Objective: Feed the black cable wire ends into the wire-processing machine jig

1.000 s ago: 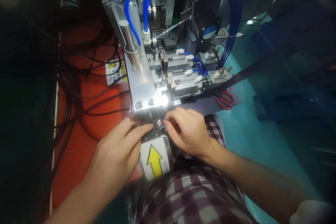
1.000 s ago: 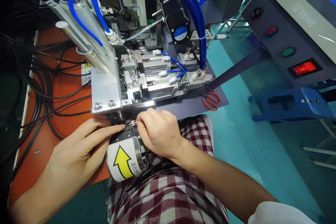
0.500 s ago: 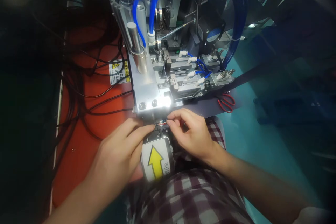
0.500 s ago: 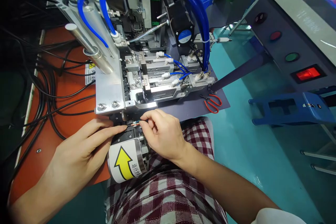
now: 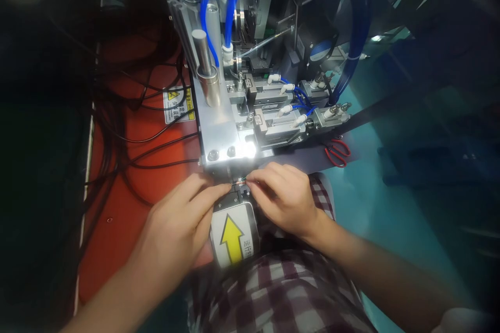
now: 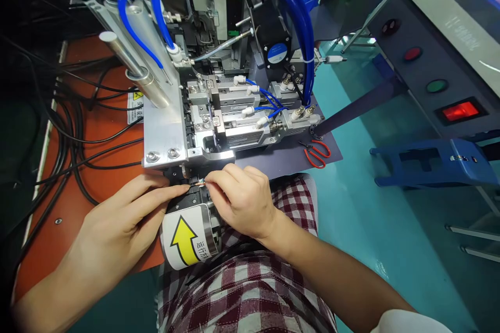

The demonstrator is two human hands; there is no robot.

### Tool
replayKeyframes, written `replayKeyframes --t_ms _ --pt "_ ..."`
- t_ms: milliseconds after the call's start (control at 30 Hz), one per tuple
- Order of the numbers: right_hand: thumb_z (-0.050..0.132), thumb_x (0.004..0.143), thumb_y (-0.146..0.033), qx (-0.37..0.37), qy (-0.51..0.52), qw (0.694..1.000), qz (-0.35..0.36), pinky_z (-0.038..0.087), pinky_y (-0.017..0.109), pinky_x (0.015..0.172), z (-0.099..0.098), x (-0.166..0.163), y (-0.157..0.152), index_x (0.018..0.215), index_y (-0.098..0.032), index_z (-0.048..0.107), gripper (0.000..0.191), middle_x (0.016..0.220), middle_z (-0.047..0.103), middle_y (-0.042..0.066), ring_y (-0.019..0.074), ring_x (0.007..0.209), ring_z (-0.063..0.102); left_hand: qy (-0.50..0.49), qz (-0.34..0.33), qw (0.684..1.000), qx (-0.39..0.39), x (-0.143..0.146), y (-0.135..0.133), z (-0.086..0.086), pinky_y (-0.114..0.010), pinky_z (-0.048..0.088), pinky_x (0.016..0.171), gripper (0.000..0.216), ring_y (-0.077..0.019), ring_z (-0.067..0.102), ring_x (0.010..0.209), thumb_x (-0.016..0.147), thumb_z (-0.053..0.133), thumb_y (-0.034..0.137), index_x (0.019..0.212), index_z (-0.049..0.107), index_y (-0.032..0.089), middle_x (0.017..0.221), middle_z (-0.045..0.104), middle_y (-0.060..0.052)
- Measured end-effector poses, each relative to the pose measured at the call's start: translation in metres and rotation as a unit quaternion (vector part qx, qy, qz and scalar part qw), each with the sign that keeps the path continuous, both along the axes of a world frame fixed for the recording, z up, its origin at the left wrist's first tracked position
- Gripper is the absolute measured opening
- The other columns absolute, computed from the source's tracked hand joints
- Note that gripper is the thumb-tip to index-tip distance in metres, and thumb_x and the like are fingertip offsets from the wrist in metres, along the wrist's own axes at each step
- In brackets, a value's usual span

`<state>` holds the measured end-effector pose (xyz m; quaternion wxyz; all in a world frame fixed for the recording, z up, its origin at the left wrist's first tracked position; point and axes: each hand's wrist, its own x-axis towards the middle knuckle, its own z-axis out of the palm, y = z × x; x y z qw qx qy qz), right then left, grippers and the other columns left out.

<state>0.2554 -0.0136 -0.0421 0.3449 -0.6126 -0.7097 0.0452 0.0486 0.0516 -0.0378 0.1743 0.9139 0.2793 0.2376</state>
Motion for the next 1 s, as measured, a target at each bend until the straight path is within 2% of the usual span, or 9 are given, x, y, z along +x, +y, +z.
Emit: replayKeyframes --t_ms 100,200,267,800,1000 --pt "0.056 0.090 -0.015 -0.079 0.074 0.994 -0.018 0.042 0.027 0.062 0.004 -0.003 0.004 0.081 -0.017 0.064 0.012 0.069 0.065 0.000 0.0119 0.060 0.057 0.002 0.004 1.000 -0.003 -0.001 -0.001 0.000 -0.025 0.052 0.073 0.024 -0.0167 0.064 0.090 0.096 0.050 0.013 0.114 0.065 0.016 0.101 0.062 -0.006" --pt "0.054 0.089 -0.016 -0.184 0.166 0.968 -0.038 0.038 0.025 0.057 0.010 -0.005 0.007 0.080 -0.018 0.060 0.012 0.064 0.058 -0.004 0.0106 0.056 0.052 -0.002 0.009 1.000 0.002 0.000 -0.001 0.000 -0.023 0.052 0.071 0.024 -0.0164 0.066 0.089 0.096 0.049 0.013 0.113 0.065 0.017 0.099 0.064 -0.005" --pt "0.053 0.090 -0.016 -0.226 0.206 0.951 -0.041 0.036 0.025 0.056 0.012 -0.007 0.008 0.080 -0.019 0.059 0.012 0.062 0.054 -0.005 0.0103 0.056 0.049 -0.004 0.007 1.000 0.006 0.000 -0.001 0.001 -0.023 0.052 0.069 0.024 -0.0165 0.067 0.088 0.096 0.048 0.013 0.112 0.066 0.016 0.099 0.065 -0.006" --pt "0.051 0.092 -0.021 -0.266 0.271 0.924 -0.042 0.035 0.026 0.058 0.013 -0.007 0.005 0.080 -0.020 0.055 0.013 0.063 0.051 -0.005 0.0112 0.058 0.047 -0.009 0.006 1.000 0.004 0.002 0.000 0.001 -0.024 0.055 0.073 0.023 -0.0181 0.068 0.091 0.097 0.047 0.014 0.110 0.066 0.015 0.101 0.066 -0.008" --pt "0.051 0.092 -0.021 -0.267 0.265 0.926 -0.033 0.037 0.025 0.059 0.013 -0.005 0.005 0.081 -0.020 0.056 0.013 0.065 0.053 -0.005 0.0113 0.059 0.048 -0.008 0.006 1.000 0.010 0.000 0.001 0.001 -0.025 0.056 0.074 0.023 -0.0179 0.068 0.092 0.097 0.047 0.015 0.111 0.065 0.017 0.103 0.066 -0.008"
